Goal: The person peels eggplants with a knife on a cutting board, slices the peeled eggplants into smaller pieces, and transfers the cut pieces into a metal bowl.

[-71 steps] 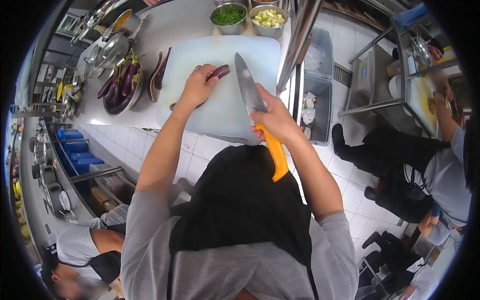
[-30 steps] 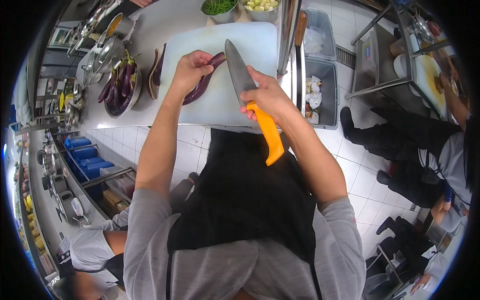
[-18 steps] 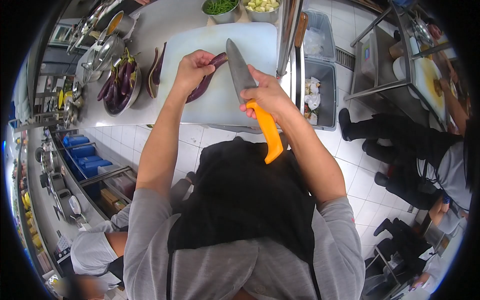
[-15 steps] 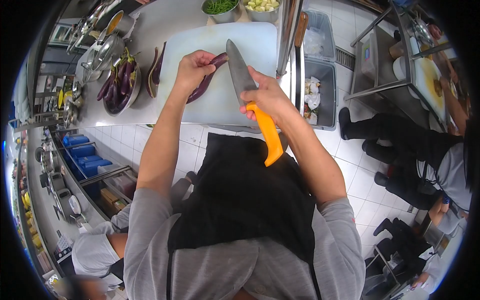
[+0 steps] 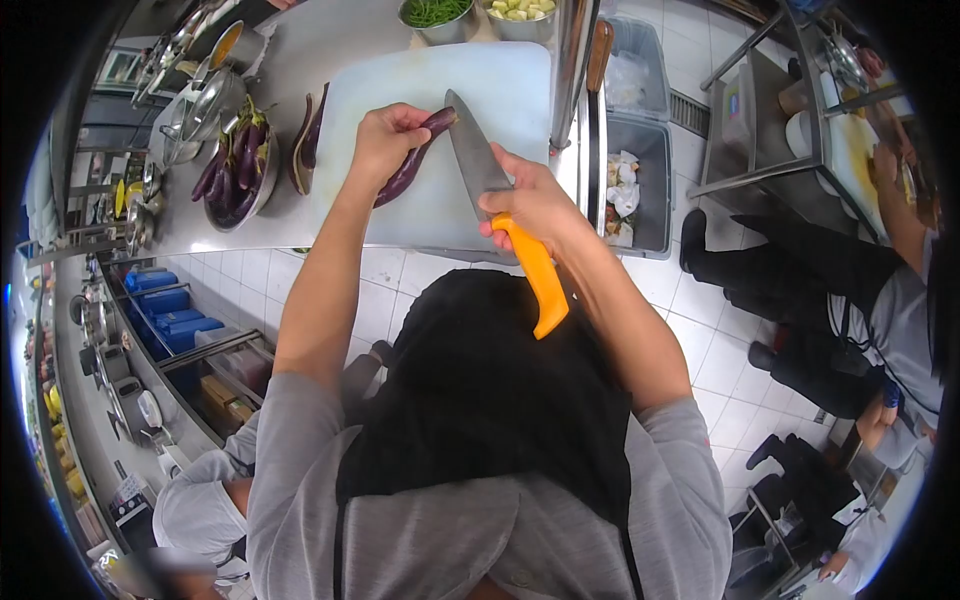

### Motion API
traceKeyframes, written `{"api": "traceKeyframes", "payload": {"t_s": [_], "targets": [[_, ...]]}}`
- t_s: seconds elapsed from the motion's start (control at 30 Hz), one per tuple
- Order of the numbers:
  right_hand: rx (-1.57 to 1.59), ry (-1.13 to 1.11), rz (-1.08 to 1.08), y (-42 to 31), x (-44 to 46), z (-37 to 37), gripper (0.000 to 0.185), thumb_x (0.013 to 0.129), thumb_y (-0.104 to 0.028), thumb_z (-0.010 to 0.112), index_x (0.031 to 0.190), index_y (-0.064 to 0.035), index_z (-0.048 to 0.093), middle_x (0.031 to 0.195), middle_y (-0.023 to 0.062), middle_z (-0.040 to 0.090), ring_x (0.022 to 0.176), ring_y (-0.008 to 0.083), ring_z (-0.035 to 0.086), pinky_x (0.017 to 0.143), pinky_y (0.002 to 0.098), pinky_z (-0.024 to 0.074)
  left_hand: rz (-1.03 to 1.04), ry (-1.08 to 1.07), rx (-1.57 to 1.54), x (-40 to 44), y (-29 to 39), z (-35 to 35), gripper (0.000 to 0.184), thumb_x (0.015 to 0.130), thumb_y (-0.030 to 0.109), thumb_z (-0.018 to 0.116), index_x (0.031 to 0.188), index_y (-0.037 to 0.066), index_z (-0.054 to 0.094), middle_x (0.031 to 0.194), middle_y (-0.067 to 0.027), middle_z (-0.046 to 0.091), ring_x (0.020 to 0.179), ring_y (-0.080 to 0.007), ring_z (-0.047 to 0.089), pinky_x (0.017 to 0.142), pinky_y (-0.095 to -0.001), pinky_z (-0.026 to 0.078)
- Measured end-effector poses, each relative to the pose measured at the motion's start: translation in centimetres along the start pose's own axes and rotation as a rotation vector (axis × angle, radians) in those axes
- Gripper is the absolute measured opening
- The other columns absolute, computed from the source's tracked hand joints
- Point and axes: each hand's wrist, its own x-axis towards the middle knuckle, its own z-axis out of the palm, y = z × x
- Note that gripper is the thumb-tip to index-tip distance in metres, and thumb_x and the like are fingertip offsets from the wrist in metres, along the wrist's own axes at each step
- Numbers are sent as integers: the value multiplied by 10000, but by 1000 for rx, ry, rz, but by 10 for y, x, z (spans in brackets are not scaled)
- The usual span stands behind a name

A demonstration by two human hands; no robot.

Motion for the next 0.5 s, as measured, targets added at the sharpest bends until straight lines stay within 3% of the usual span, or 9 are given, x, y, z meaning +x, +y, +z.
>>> {"api": "traceKeyframes", "payload": {"t_s": [0.5], "targets": [[-147,-38,46,3,-11,4,862,938,18,642,1680,-125,228,774,83,627,577,172,636,483,312,500,12,39,60,3,-7,-1,226,864,-42,737,1085,-34,785,926,-86,782,790,-127,691,737,-281,559]]}}
